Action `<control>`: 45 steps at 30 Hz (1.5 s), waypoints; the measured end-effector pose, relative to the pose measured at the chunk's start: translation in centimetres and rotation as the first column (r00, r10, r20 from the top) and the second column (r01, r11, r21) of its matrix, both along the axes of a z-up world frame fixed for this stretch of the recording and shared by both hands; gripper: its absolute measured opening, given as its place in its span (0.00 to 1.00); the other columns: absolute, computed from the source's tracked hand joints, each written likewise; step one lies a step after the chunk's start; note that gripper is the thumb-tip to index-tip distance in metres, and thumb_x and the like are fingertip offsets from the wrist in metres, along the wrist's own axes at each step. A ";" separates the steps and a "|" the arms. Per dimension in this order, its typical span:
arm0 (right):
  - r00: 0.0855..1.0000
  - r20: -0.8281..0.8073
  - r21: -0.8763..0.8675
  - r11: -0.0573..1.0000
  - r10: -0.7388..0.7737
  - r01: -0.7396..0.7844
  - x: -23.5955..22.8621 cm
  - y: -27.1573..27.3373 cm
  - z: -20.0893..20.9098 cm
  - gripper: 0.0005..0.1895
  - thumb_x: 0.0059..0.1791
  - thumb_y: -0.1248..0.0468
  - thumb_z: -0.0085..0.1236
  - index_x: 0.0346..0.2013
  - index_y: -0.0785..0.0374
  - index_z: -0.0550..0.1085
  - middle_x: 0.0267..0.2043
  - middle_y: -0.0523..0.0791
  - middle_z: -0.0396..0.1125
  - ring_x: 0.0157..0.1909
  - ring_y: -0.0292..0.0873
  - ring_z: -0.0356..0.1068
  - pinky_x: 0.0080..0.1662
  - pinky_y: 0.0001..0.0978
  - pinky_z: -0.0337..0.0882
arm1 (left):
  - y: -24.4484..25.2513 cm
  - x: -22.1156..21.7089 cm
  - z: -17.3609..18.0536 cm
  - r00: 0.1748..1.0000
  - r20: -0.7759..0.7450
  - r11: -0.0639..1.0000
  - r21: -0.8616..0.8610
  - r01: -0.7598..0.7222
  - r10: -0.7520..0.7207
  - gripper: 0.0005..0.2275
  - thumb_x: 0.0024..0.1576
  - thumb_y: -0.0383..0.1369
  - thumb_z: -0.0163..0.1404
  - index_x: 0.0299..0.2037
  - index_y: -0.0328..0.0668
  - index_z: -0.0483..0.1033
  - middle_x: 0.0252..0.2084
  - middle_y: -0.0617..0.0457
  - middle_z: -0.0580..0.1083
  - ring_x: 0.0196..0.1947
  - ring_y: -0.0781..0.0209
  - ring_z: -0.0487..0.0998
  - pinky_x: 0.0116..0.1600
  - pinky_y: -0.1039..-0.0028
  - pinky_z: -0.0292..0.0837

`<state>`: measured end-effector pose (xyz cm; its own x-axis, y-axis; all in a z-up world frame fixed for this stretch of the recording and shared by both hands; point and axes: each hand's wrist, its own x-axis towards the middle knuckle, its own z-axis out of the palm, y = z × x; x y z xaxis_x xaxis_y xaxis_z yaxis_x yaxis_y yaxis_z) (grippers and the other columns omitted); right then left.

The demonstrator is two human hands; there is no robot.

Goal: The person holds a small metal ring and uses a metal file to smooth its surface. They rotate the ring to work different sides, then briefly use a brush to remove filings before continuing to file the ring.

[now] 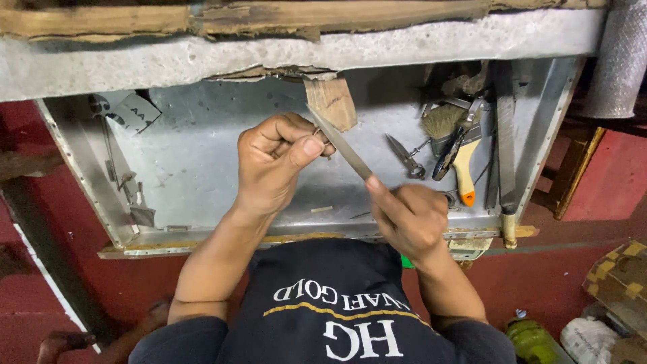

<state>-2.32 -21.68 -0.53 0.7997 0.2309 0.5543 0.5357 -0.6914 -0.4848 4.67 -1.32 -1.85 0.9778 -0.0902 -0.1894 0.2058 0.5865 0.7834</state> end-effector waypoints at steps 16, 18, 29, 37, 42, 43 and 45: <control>0.997 -0.074 -0.004 1.000 0.014 -0.015 -1.3 -0.8 0.5 0.12 0.47 0.78 0.57 0.38 0.68 0.85 0.13 0.46 0.55 0.11 0.46 0.52 0.19 0.38 0.59 | 0.2 0.6 1.0 0.999 0.036 0.999 0.035 0.002 -0.004 0.05 0.57 0.21 0.59 0.33 0.26 0.75 0.29 0.40 0.75 0.31 0.61 0.79 0.40 0.73 0.78; 1.000 0.030 -0.086 0.996 -0.003 0.006 -0.1 0.3 0.6 0.20 0.45 0.80 0.52 0.45 0.65 0.86 0.14 0.44 0.52 0.12 0.43 0.48 0.19 0.35 0.57 | 0.3 0.8 1.2 0.998 0.056 0.997 0.067 0.030 -0.034 0.06 0.57 0.21 0.59 0.33 0.25 0.75 0.29 0.41 0.74 0.30 0.63 0.78 0.37 0.76 0.75; 1.000 0.006 -0.096 0.995 0.006 -0.005 -0.8 -0.8 0.6 0.15 0.47 0.77 0.56 0.41 0.64 0.87 0.14 0.44 0.55 0.12 0.44 0.53 0.21 0.37 0.60 | 0.3 0.5 0.7 0.998 0.063 0.997 0.082 0.005 -0.010 0.05 0.58 0.21 0.59 0.34 0.26 0.75 0.30 0.40 0.76 0.31 0.62 0.80 0.37 0.77 0.77; 0.999 0.032 -0.046 0.998 0.032 -0.031 0.6 0.1 1.1 0.17 0.49 0.78 0.54 0.45 0.65 0.86 0.14 0.42 0.53 0.12 0.44 0.53 0.21 0.37 0.60 | 0.2 0.1 0.8 0.998 0.066 0.992 0.122 0.008 -0.017 0.05 0.60 0.23 0.58 0.34 0.27 0.76 0.29 0.42 0.76 0.31 0.66 0.77 0.35 0.79 0.74; 1.000 0.002 -0.063 0.998 0.024 -0.024 -0.2 -0.1 1.5 0.16 0.47 0.80 0.55 0.42 0.67 0.86 0.14 0.44 0.52 0.12 0.45 0.51 0.21 0.34 0.61 | 0.1 0.4 1.1 0.998 0.069 0.994 0.110 -0.004 -0.003 0.05 0.58 0.22 0.59 0.34 0.26 0.76 0.29 0.41 0.76 0.31 0.63 0.79 0.38 0.77 0.76; 1.000 0.004 -0.063 0.998 0.023 -0.023 0.8 0.5 1.1 0.16 0.47 0.80 0.55 0.42 0.67 0.86 0.14 0.44 0.52 0.12 0.45 0.51 0.21 0.34 0.61 | 0.1 0.4 1.0 0.998 0.070 0.994 0.110 -0.003 -0.005 0.05 0.58 0.22 0.59 0.34 0.26 0.76 0.29 0.41 0.76 0.31 0.63 0.79 0.38 0.77 0.76; 0.998 0.057 0.016 0.999 0.033 -0.034 2.7 1.8 0.3 0.19 0.47 0.81 0.53 0.45 0.67 0.86 0.15 0.41 0.52 0.13 0.41 0.51 0.22 0.31 0.61 | 0.3 0.3 1.0 0.998 0.063 0.992 0.125 0.006 -0.014 0.06 0.60 0.23 0.58 0.34 0.27 0.76 0.28 0.41 0.75 0.30 0.64 0.77 0.37 0.77 0.74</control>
<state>0.35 -19.92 -0.21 0.7591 0.2472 0.6022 0.5852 -0.6645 -0.4647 4.99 -1.01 -0.81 0.9873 -0.0795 -0.1374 0.1587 0.4817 0.8618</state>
